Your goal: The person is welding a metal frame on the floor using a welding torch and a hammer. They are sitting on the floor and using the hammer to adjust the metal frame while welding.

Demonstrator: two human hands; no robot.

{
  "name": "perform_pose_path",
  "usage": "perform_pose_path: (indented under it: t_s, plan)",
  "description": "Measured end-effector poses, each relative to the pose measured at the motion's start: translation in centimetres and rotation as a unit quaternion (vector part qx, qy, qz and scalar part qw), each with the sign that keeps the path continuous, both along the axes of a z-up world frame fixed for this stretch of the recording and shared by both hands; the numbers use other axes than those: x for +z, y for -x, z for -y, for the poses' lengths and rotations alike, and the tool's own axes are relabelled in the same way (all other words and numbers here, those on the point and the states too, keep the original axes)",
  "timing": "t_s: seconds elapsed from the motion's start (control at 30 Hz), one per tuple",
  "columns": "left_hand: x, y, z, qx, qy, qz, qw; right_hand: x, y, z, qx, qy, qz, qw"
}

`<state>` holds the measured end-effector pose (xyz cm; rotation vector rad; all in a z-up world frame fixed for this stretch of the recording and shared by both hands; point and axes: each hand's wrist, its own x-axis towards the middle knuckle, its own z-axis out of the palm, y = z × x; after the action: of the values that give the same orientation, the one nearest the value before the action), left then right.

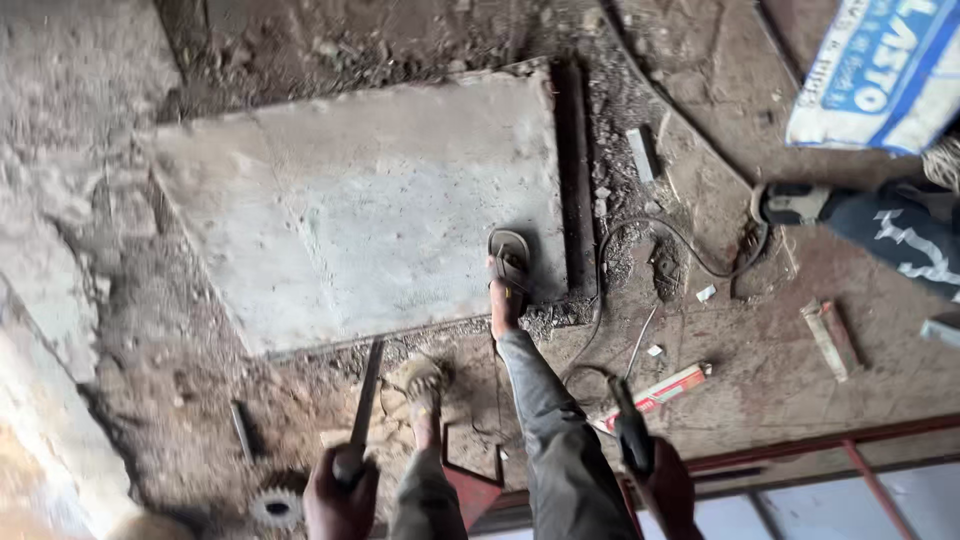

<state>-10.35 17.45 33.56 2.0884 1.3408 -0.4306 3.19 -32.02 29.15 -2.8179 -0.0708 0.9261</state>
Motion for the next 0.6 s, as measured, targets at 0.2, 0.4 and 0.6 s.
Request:
perform_pose_path:
  t_s: [0.2,0.4,0.6]
  plan:
    - [5.7,-10.9,-0.9,0.119,0.152,0.18,0.964,-0.2,-7.6,-1.9,-0.03,0.115,-0.068,0.991]
    - [4.6,-13.6,-4.7,0.209,0.229,0.117,0.944,1.4,-9.0,-7.5,0.055,0.125,-0.042,0.99]
    - [0.3,-16.5,-11.9,0.186,0.203,0.068,0.959,1.1,-7.9,-12.6,0.01,0.07,0.011,0.997]
